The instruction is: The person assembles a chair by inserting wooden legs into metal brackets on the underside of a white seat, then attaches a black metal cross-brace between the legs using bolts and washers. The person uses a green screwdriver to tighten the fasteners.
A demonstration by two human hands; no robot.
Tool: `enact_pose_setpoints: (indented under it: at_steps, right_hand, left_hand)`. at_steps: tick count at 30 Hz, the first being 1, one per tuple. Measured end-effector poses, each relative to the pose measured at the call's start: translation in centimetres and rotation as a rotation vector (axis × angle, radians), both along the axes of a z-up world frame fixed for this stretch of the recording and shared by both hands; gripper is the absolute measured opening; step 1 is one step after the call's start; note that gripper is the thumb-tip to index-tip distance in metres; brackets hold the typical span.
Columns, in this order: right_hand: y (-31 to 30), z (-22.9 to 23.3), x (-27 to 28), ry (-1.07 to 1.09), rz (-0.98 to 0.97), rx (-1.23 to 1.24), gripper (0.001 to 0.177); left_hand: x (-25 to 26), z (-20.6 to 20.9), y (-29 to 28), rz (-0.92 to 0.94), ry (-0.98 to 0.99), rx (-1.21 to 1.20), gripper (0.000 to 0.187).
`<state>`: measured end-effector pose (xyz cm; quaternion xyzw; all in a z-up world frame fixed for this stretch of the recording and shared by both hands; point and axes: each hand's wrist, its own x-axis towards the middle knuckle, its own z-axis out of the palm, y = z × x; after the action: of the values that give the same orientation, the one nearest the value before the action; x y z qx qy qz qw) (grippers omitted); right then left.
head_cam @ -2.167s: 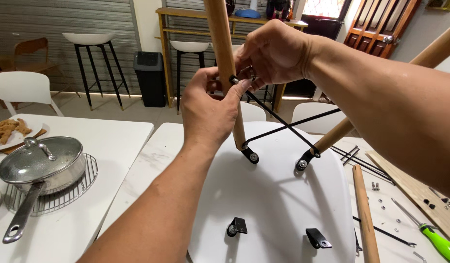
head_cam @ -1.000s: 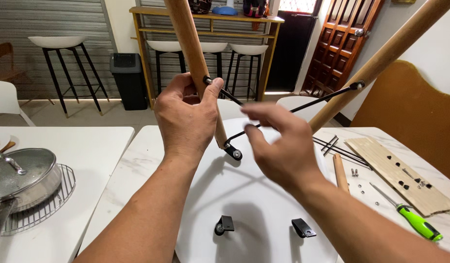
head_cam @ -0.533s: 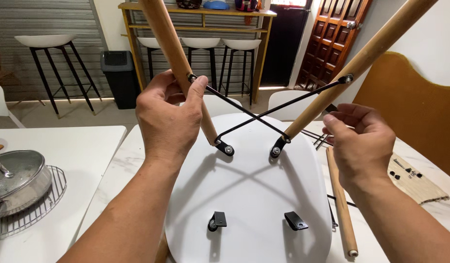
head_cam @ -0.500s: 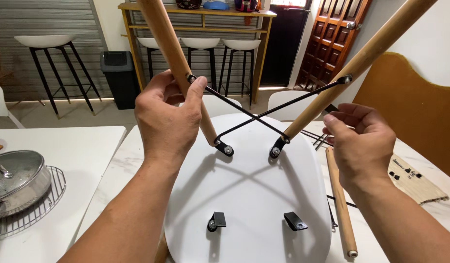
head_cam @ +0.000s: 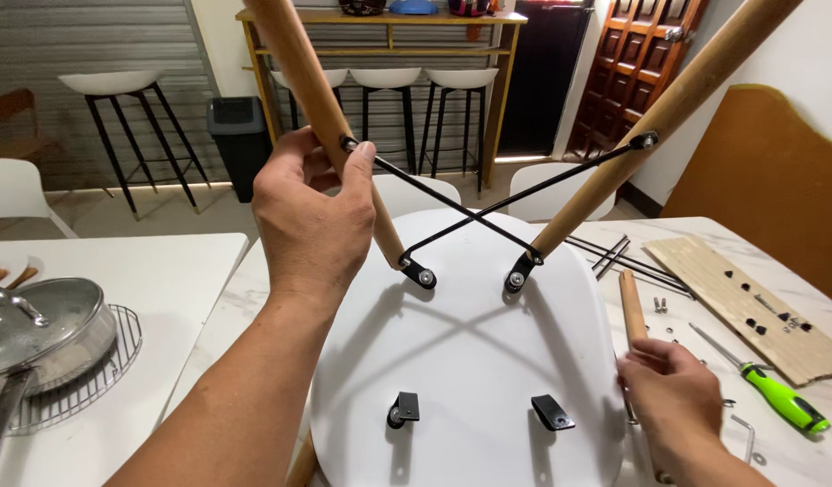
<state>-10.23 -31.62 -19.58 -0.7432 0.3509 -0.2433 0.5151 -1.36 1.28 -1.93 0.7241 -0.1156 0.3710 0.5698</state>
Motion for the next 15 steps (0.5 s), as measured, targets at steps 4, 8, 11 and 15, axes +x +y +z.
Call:
enact_pose_setpoints:
  at_steps: [4,8,11,15]
  right_hand:
    - [-4.7,-2.1,1.9,0.192,-0.031,-0.109,0.032]
    - [-8.0,-1.3,5.7,0.342,0.109,-0.115,0.034]
    - [-8.8,-0.7,8.0,0.567,0.391,-0.459,0.042]
    - [-8.1,-0.5,10.1,0.914,0.646,-0.768,0.038]
  left_hand:
    - [0.1,-0.1,-0.3,0.069,-0.043,0.019,0.023]
    - [0.7,0.3,-0.7,0.134,-0.008,0.034,0.023]
    - [0.7,0.1,-0.5,0.207,-0.035,0.098,0.023]
    - [0.8,0.1,0.3,0.152,-0.076,0.155,0.023]
